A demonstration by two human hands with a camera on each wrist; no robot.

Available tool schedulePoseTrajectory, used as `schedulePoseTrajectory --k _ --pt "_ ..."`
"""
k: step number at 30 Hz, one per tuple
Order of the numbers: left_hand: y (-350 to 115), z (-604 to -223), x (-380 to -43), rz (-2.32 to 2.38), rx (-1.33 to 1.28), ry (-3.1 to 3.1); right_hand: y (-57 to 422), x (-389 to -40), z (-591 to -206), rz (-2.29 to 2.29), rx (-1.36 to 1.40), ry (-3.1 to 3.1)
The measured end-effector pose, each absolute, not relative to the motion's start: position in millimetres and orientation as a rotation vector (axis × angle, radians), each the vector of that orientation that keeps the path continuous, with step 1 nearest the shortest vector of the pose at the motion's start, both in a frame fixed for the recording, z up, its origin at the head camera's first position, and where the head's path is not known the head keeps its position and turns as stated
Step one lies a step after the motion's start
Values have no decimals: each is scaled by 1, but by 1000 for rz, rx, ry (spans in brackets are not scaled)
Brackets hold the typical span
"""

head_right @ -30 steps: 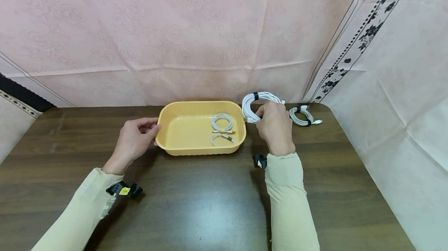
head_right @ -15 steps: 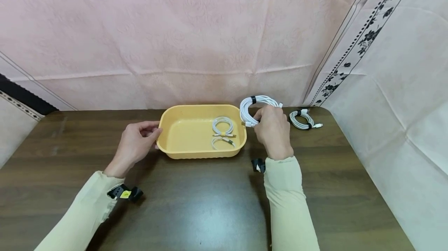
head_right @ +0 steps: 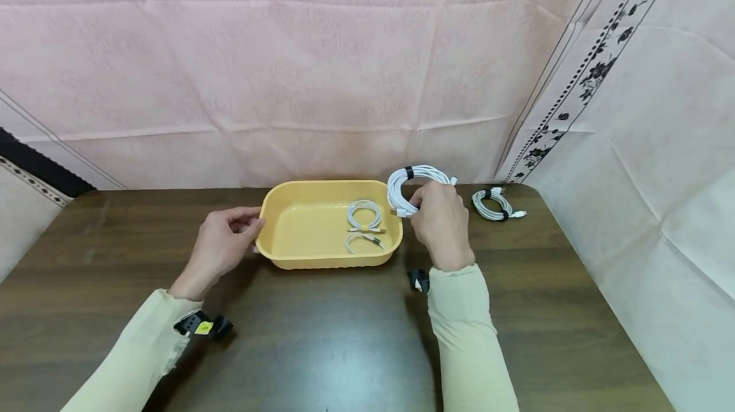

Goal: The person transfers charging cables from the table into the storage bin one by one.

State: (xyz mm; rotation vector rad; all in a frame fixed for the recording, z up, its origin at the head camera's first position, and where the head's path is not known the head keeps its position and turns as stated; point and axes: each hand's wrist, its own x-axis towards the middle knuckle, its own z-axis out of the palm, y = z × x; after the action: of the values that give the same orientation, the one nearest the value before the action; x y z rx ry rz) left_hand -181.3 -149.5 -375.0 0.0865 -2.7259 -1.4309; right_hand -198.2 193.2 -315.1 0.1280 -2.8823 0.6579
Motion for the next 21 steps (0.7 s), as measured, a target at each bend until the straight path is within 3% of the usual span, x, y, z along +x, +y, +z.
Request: schedulePoseTrajectory --k 21 --pt "-149 -373 -180 -1430 78 -2723 186 -197 -312 680 107 -2902"
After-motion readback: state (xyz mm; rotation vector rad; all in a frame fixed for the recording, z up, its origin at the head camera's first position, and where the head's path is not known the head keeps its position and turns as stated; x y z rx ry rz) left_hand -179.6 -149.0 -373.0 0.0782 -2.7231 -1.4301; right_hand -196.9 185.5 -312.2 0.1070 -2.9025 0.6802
